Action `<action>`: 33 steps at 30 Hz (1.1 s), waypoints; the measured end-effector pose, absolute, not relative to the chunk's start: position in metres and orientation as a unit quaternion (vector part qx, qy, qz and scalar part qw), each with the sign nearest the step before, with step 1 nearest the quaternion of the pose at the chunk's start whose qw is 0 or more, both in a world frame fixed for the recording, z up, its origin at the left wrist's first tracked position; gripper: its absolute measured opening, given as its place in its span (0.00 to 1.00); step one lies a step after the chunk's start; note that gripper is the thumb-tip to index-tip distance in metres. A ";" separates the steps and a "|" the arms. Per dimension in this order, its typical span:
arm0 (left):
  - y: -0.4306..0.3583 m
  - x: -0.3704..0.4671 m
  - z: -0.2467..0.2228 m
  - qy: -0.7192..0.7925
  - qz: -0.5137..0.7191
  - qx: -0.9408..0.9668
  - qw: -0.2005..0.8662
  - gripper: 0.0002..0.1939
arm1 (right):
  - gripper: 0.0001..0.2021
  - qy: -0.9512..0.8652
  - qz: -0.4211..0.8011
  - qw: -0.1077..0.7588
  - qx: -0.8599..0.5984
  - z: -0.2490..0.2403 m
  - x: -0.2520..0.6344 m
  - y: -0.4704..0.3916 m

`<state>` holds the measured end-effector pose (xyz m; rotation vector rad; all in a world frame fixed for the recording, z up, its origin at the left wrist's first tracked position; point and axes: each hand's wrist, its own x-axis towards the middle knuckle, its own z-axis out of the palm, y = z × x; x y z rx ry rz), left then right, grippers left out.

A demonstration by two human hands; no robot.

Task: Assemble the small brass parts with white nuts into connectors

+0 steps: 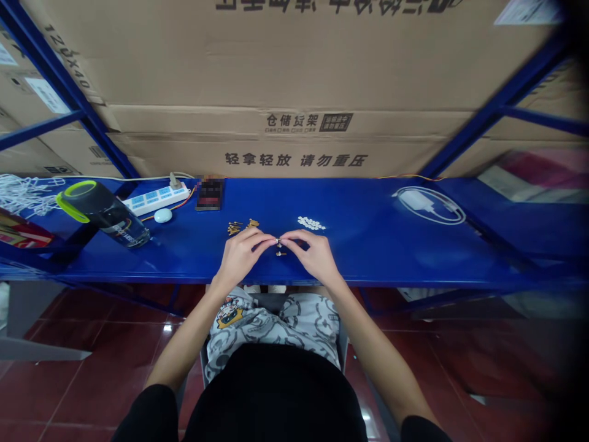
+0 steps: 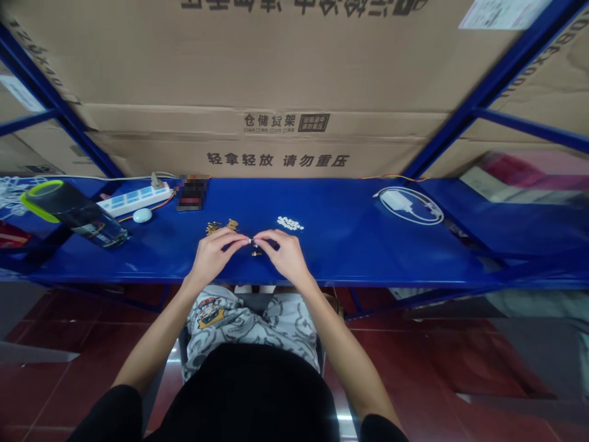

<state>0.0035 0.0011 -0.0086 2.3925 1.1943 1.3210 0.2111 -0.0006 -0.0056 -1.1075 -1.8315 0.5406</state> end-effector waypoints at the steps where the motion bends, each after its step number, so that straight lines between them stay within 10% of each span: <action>1: 0.001 0.003 -0.008 0.417 0.433 0.796 0.075 0.10 | 0.07 -0.739 0.204 0.449 -0.458 -0.006 0.212 0.001; 13: 0.006 0.005 -0.018 0.445 0.233 0.864 0.021 0.15 | 0.08 -0.718 0.067 0.299 -0.625 -0.014 0.213 0.010; 33: 0.007 0.003 -0.015 0.436 0.227 0.870 0.037 0.16 | 0.11 -0.737 0.057 0.289 -0.608 -0.014 0.212 0.007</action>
